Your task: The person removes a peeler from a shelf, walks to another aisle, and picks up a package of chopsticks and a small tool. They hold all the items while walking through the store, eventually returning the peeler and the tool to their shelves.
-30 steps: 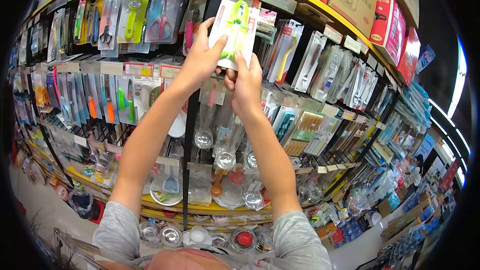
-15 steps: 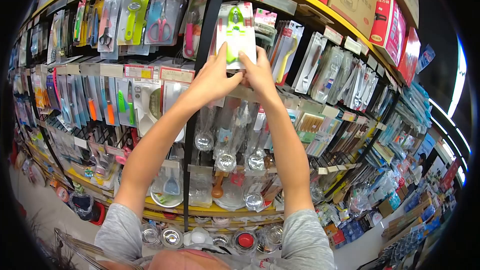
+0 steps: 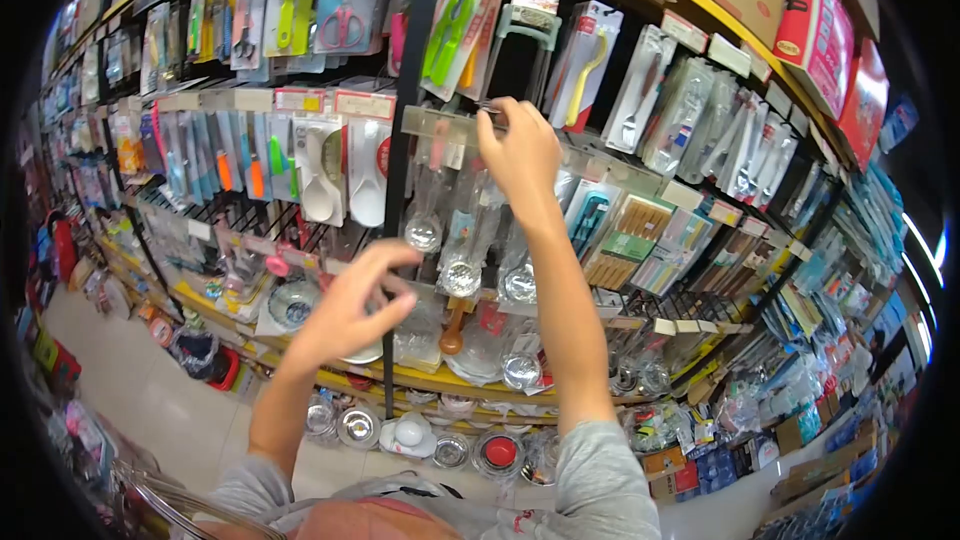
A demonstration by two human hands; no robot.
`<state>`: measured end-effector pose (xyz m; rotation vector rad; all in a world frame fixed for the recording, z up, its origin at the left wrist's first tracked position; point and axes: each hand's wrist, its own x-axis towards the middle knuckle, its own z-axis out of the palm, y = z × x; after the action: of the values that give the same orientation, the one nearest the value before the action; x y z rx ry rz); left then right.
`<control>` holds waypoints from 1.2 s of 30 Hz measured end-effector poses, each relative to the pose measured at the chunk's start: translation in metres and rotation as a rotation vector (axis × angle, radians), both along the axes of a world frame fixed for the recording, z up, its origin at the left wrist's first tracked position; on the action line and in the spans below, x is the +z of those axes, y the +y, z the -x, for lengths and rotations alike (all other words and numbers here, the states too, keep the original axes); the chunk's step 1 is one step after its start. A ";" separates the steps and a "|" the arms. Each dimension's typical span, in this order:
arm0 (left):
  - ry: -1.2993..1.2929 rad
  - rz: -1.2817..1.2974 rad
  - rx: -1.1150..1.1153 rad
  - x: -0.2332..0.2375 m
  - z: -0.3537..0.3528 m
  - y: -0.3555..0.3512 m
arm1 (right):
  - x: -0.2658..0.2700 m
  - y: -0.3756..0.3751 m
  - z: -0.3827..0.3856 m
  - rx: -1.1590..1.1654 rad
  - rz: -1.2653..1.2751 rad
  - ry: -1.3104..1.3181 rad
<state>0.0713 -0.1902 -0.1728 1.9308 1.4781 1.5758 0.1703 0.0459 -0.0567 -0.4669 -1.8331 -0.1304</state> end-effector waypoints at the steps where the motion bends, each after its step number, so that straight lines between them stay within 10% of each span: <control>1: -0.037 -0.001 0.024 -0.039 -0.002 -0.008 | -0.015 -0.016 -0.011 0.139 -0.052 0.053; 5: -0.532 0.404 0.206 -0.279 -0.024 -0.080 | -0.168 -0.099 -0.048 0.446 0.253 0.025; 9: -0.722 0.609 0.344 -0.304 -0.051 -0.247 | -0.406 -0.225 -0.053 0.721 1.149 -0.312; 14: -0.990 0.396 0.705 -0.238 -0.042 -0.329 | -0.348 -0.327 -0.062 1.255 1.106 -0.678; 20: -0.849 0.141 0.145 -0.196 -0.026 -0.287 | -0.302 -0.343 -0.012 1.038 1.016 -0.442; 25: -0.522 0.268 -0.008 -0.198 0.045 -0.394 | -0.317 -0.439 0.085 1.095 1.338 -0.269; 32: -0.910 0.115 1.002 -0.282 0.142 -0.604 | -0.356 -0.624 0.191 1.324 0.905 -1.035; 36: -1.217 -0.112 1.068 -0.289 0.172 -0.686 | -0.358 -0.676 0.253 1.567 0.738 -1.314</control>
<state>-0.1006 -0.8762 -0.4622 -0.2228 1.7201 2.4535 -0.0831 -0.6298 -0.4151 0.9315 -2.9120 1.6837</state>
